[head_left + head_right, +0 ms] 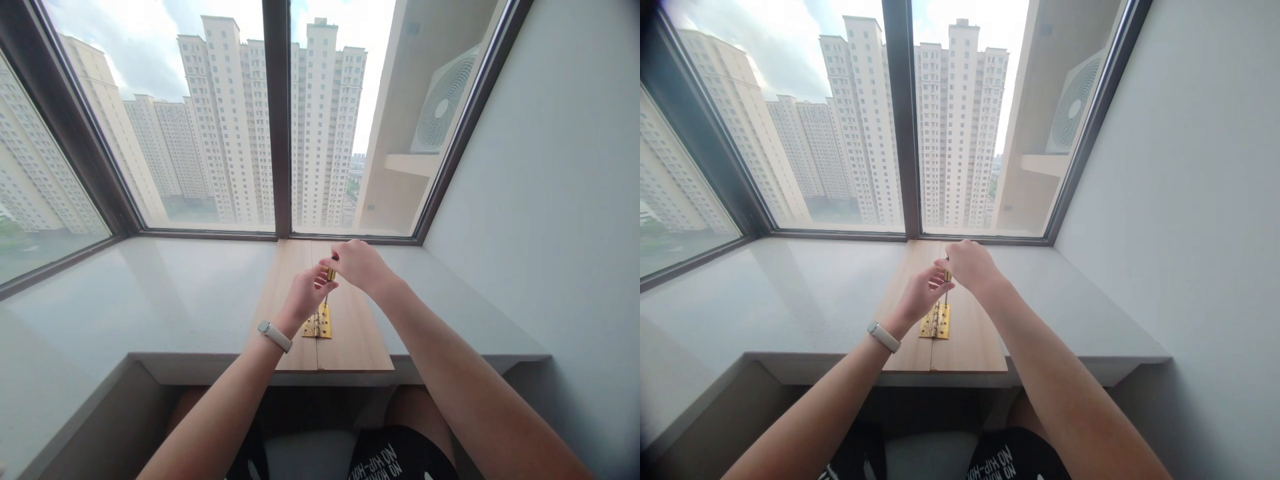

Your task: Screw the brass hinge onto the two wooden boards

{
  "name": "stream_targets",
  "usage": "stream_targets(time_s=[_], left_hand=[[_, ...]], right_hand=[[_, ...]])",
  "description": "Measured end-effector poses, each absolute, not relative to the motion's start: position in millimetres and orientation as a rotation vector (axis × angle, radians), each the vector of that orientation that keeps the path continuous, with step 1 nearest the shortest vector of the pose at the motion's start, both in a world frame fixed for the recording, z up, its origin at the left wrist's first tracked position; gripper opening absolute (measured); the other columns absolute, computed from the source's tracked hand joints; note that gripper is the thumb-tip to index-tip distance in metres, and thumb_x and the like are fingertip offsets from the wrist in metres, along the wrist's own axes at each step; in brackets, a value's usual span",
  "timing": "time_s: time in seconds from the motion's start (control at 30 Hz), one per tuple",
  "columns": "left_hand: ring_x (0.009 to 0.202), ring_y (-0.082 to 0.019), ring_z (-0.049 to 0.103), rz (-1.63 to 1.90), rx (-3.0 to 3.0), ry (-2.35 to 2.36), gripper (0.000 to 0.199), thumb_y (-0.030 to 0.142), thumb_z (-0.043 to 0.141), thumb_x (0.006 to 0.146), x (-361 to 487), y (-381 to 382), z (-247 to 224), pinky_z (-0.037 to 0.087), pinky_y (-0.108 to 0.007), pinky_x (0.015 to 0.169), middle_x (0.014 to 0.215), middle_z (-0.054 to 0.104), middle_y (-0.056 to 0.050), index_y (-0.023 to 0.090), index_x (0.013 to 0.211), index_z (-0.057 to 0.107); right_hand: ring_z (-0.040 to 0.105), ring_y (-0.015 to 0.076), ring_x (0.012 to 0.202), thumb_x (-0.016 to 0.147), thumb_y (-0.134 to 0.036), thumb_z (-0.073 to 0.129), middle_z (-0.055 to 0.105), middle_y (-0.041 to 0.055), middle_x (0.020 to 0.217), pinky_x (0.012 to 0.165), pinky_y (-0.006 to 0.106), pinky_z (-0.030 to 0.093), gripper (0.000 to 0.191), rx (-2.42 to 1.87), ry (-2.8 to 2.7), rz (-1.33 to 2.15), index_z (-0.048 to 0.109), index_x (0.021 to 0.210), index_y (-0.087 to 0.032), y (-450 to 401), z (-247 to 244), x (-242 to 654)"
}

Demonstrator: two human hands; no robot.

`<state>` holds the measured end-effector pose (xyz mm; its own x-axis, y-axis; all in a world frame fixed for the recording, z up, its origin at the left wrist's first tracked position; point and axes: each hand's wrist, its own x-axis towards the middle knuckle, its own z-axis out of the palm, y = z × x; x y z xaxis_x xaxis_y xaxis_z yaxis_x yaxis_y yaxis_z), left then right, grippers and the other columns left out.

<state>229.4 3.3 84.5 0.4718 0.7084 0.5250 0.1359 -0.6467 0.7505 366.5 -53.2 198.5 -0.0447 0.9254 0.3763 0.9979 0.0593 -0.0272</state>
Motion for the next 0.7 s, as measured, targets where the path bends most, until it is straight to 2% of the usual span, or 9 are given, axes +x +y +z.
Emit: stream_targets(time_s=[0.1, 0.17, 0.27, 0.33, 0.4, 0.5, 0.7], left_hand=[[0.081, -0.018, 0.072, 1.149, 2.078, 0.697, 0.013, 0.025, 0.069, 0.091, 231.3, 3.1, 85.6, 0.059, -0.029, 0.073, 0.091, 0.076, -0.004, 0.019, 0.101, 0.07], [0.083, -0.019, 0.072, 1.137, 2.085, 0.689, 0.011, 0.024, 0.066, 0.091, 231.2, 4.6, 83.2, 0.059, -0.029, 0.073, 0.091, 0.076, -0.005, 0.018, 0.1, 0.071], [0.087, -0.019, 0.072, 1.128, 2.113, 0.65, 0.014, 0.023, 0.062, 0.094, 228.9, 7.8, 79.8, 0.059, -0.03, 0.078, 0.095, 0.076, -0.005, 0.02, 0.105, 0.07], [0.09, -0.019, 0.072, 1.107, 2.118, 0.618, 0.017, 0.022, 0.059, 0.095, 226.9, 9.1, 79.7, 0.058, -0.03, 0.081, 0.1, 0.077, -0.005, 0.021, 0.109, 0.069], [0.094, -0.019, 0.072, 1.081, 2.116, 0.586, 0.019, 0.019, 0.057, 0.095, 225.2, 9.2, 81.1, 0.058, -0.029, 0.083, 0.102, 0.076, -0.005, 0.021, 0.11, 0.069], [0.094, -0.019, 0.072, 1.067, 2.109, 0.574, 0.019, 0.018, 0.058, 0.095, 223.8, 7.6, 83.6, 0.059, -0.03, 0.083, 0.104, 0.076, -0.006, 0.02, 0.109, 0.069], [0.083, -0.018, 0.072, 1.116, 2.103, 0.663, 0.021, 0.024, 0.067, 0.091, 225.5, 4.1, 85.0, 0.061, -0.03, 0.074, 0.099, 0.075, -0.006, 0.019, 0.111, 0.068]], right_hand=[[0.062, 0.0234, 0.067, 0.093, -0.06, 0.058, 0.066, 0.0111, 0.068, 0.061, 0.032, 0.037, 0.048, -1.966, -2.011, -0.413, 0.07, 0.074, -0.017, -53.8, 196.5, 366.6], [0.063, 0.0241, 0.072, 0.092, -0.057, 0.061, 0.069, 0.0114, 0.073, 0.064, 0.033, 0.039, 0.043, -1.93, -2.019, -0.374, 0.071, 0.077, -0.018, -54.6, 195.8, 368.4], [0.065, 0.0216, 0.084, 0.093, -0.034, 0.064, 0.074, 0.0094, 0.096, 0.072, 0.03, 0.043, 0.018, -1.734, -2.118, -0.157, 0.072, 0.1, -0.02, -56.1, 195.4, 373.3], [0.066, 0.0193, 0.09, 0.092, -0.019, 0.059, 0.074, 0.0073, 0.105, 0.075, 0.028, 0.044, 0.02, -1.624, -2.182, -0.027, 0.071, 0.107, -0.022, -56.5, 195.2, 376.4], [0.066, 0.0187, 0.089, 0.091, -0.012, 0.055, 0.075, 0.0065, 0.101, 0.075, 0.027, 0.044, 0.022, -1.612, -2.204, 0.013, 0.072, 0.102, -0.021, -56.1, 195.2, 378.1], [0.066, 0.0192, 0.084, 0.09, -0.012, 0.056, 0.075, 0.0066, 0.092, 0.075, 0.028, 0.043, 0.019, -1.658, -2.197, -0.047, 0.073, 0.09, -0.02, -55.2, 195.9, 377.4], [0.063, 0.0202, 0.073, 0.093, -0.033, 0.062, 0.071, 0.0077, 0.075, 0.065, 0.03, 0.038, 0.025, -1.796, -2.146, -0.269, 0.069, 0.073, -0.02, -56.5, 198.1, 370.3]])
